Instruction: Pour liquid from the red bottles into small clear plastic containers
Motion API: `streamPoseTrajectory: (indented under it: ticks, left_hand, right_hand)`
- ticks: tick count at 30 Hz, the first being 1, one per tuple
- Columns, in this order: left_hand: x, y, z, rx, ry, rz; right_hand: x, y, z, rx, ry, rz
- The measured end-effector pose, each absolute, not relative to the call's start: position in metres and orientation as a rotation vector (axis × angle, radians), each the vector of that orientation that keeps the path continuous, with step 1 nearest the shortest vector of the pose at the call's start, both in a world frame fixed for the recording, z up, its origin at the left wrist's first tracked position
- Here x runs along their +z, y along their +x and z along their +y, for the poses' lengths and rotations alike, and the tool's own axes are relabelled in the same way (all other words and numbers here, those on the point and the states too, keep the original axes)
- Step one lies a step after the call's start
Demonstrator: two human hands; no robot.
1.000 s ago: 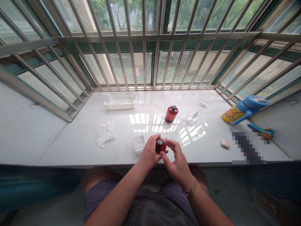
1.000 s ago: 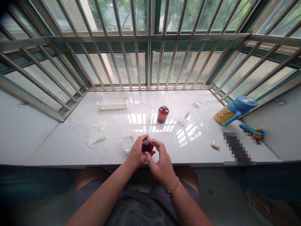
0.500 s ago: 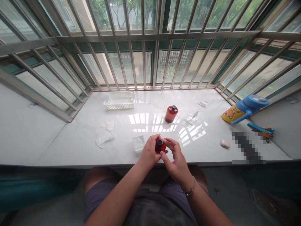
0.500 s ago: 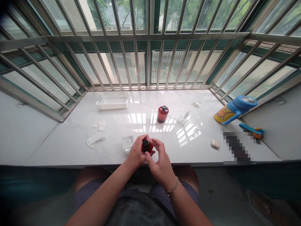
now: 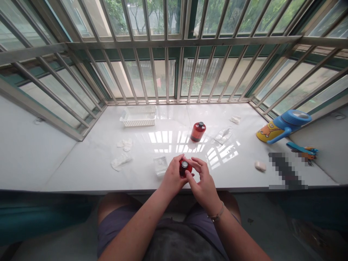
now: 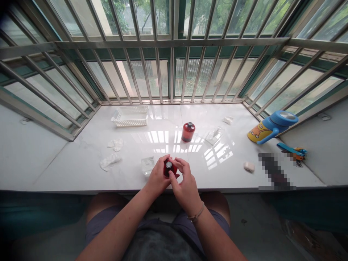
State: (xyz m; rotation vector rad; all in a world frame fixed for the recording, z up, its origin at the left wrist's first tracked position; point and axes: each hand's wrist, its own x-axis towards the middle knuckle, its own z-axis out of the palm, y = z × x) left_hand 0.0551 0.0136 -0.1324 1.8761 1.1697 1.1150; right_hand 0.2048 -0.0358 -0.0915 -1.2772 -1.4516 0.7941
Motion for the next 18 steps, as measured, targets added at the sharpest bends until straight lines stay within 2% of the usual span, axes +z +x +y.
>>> streamPoseTrajectory:
  ticks: [8,15,18]
  left_hand:
    - [-0.134,0.054,0.013,1.146,1.869,1.130]
    - [-0.136,0.053,0.014,1.134,1.906,1.130]
    - [-0.137,0.053,0.013,1.147,1.898,1.098]
  right_hand:
    - [-0.094,0.213,-0.019,0.600,-1.378,-1.505]
    - [-0.083,0.215,-0.016,0.782,-1.327,-1.546]
    - [-0.086,0.212,-0.016,0.763,-1.363,-1.507]
